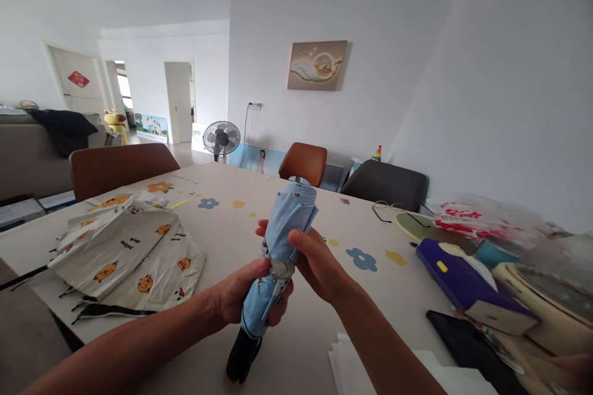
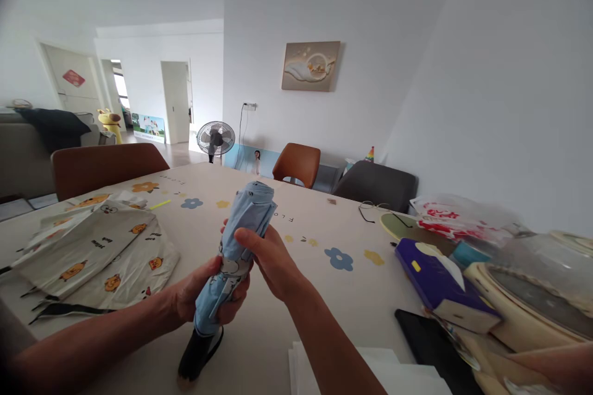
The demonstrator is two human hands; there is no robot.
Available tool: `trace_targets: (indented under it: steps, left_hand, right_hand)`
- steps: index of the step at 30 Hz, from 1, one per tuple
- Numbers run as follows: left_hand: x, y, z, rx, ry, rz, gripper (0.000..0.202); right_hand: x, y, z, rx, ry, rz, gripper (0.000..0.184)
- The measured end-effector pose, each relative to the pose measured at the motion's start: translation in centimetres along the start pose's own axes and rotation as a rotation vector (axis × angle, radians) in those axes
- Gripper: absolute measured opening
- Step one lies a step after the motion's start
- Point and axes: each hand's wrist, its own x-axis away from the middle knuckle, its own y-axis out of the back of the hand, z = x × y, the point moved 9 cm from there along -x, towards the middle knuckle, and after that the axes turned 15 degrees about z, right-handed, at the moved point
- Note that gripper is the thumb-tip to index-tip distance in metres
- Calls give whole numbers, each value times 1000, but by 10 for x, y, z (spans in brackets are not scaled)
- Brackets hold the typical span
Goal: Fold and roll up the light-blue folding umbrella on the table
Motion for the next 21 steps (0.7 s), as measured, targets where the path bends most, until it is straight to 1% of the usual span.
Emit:
trace_targets:
  steps: [2,4,6,9,12,14,16,17,19,21]
  left_hand:
    - [0,4,3,59,-3,-15,53]
    - [0,8,7,109,10,-34,56]
    - [0,11,12,152,36,-32,58]
    - [-1,12,19,195,79,-27,61]
    - [-2,14,19,150,90,-77,69]
    - [-2,15,22,77,162,-130,79]
    - [1,22,22,-24,227,-237,80]
    - [4,29,17,-98,217,-317,76]
    - [12,41,-6,-308,124,-510,63]
    - [25,48,-36,-577,21,-727,50]
  right_hand:
    - [-1,1,-6,-26,-7,-31,42]
    - [-3,4,-13,-65,-8,-107,42]
    - [-2,11,-21,-113,-11,-239,40]
    - [3,21,-34,-191,-26,-446,31]
    - [7,31,-44,-233,-53,-557,22]
    - [10,41,-52,-261,-75,-622,20]
    - [14,52,-60,-295,-95,-700,17]
    - [16,58,-63,-303,-96,-733,16]
    - [19,69,-67,-286,-78,-803,15]
    - [23,78,-66,-244,-58,-867,18]
